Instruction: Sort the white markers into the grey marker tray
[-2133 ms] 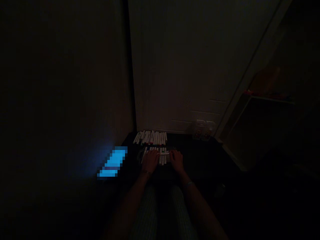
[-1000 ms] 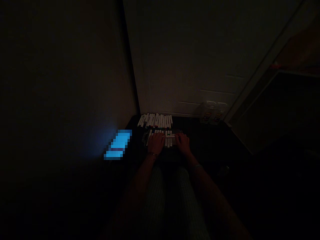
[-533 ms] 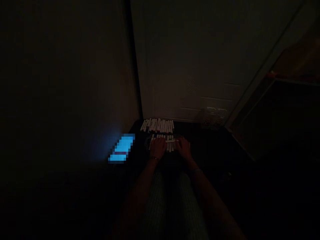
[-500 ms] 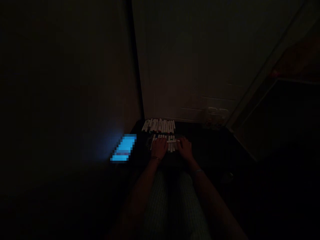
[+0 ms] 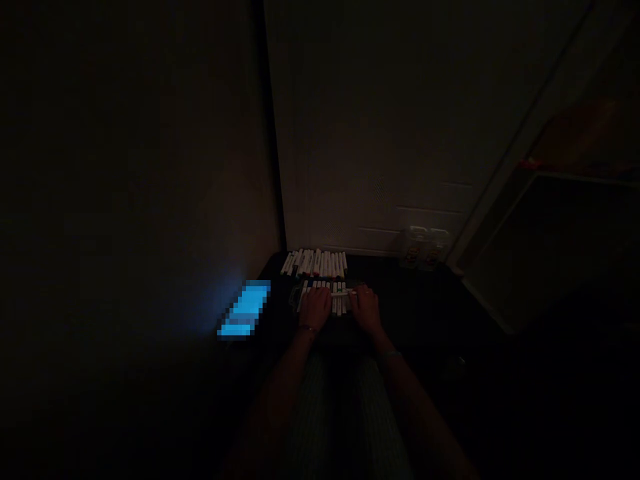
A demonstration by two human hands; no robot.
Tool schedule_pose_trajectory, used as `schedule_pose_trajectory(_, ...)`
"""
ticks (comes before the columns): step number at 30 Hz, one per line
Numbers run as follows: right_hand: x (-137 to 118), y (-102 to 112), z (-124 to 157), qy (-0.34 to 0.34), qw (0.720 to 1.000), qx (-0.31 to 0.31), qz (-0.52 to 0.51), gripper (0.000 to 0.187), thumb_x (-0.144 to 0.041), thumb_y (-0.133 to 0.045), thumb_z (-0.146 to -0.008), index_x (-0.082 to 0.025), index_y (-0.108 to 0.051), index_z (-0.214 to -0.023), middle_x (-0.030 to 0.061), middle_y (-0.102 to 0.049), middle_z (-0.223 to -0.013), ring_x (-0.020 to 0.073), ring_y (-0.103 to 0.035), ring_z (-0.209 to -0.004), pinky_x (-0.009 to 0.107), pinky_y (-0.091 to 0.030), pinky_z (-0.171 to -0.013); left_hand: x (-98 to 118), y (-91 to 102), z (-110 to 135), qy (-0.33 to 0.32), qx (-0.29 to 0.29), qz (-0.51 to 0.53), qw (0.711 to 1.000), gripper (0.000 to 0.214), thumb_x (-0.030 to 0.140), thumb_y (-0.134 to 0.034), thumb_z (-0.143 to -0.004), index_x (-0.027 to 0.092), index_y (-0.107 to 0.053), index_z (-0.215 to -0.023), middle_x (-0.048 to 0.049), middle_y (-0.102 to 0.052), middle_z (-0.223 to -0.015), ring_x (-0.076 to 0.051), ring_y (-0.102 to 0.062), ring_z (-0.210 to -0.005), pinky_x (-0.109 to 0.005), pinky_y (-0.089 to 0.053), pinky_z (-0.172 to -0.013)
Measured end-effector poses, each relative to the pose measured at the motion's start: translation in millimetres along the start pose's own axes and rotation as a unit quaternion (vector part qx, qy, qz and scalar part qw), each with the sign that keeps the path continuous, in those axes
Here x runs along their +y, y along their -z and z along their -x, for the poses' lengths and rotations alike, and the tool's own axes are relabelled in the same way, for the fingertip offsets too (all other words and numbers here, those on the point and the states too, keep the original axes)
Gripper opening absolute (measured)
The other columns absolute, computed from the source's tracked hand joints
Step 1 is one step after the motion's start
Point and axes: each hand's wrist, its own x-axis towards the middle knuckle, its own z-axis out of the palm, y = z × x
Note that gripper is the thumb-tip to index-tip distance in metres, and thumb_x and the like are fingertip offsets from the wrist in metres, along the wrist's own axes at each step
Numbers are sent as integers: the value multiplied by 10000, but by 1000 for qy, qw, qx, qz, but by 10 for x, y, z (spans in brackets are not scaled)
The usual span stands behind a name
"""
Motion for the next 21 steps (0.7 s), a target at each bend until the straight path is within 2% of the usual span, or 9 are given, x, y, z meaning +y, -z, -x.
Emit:
schedule_pose_trajectory(7,46,-35,-37,-27,999,-18,8,305,-259,-207,-911,-167,-496,-946,87,-508,-981,189,-438,-911,313,-316,-787,13,34,-13,6,-1,13,1000,287,299,-275,-882,191,-540,-901,-65,-587,-936,-194,-481,-918,-334,-326,-795)
schedule_pose_trajectory(16,76,-41,-33,-21,1000,-13,-15,321,-230,-192,-911,-154,-494,-989,92,-515,-982,181,-448,-927,295,-325,-800,-6,15,-17,22,-15,-6,1000,271,268,-270,-878,186,-522,-824,-64,-572,-804,-189,-501,-835,-321,-337,-738)
schedule_pose_trajectory(21,70,-7,-16,-24,999,-30,-32,308,-222,-220,-902,-175,-498,-1024,94,-517,-1017,186,-455,-956,300,-314,-809,-6,21,-22,36,-24,-7,999,265,268,-275,-876,184,-525,-844,-66,-572,-811,-184,-504,-821,-316,-341,-735)
